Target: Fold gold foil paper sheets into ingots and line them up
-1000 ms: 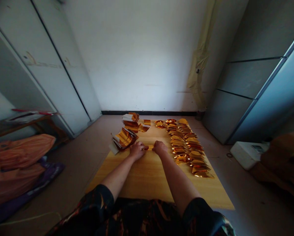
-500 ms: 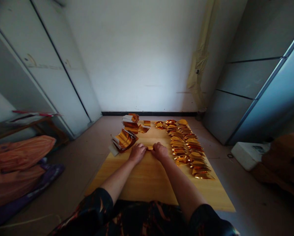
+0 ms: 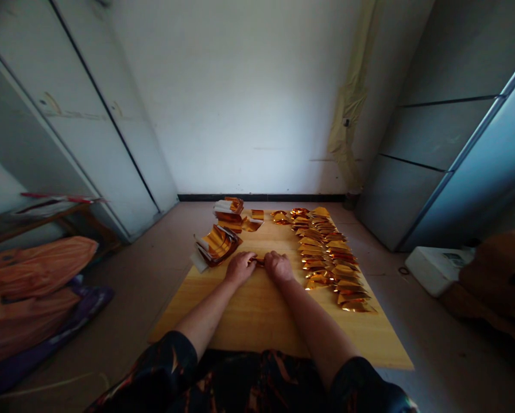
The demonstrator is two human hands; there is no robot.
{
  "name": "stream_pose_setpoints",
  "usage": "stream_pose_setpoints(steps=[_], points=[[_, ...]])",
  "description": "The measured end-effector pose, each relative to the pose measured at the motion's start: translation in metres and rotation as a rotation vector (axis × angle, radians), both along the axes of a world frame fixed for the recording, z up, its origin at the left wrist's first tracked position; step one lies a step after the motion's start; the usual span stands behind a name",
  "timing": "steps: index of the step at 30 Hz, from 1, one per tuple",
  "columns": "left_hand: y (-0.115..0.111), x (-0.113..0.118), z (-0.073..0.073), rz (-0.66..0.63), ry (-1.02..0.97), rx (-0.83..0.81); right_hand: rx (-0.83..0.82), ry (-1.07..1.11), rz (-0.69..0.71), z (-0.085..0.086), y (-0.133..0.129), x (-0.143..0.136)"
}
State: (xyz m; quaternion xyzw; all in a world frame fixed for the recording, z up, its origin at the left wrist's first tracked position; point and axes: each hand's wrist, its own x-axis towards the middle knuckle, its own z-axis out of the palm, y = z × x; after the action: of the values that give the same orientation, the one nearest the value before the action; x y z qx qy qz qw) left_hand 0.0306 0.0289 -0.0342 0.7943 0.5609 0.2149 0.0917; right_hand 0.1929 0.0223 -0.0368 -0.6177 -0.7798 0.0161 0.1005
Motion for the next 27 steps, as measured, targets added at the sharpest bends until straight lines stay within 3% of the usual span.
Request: stream_pose_setpoints(steps=[10, 27], points=[[0.006, -0.001, -0.002, -0.002, -0.061, -0.096, 0.091, -0.033, 0.047, -0.007, 0.003, 0.001], [0.005, 0.001, -0.004, 0.042, -0.133, -0.061, 0.153, -0.037, 0.038, -0.007, 0.001, 0.003]])
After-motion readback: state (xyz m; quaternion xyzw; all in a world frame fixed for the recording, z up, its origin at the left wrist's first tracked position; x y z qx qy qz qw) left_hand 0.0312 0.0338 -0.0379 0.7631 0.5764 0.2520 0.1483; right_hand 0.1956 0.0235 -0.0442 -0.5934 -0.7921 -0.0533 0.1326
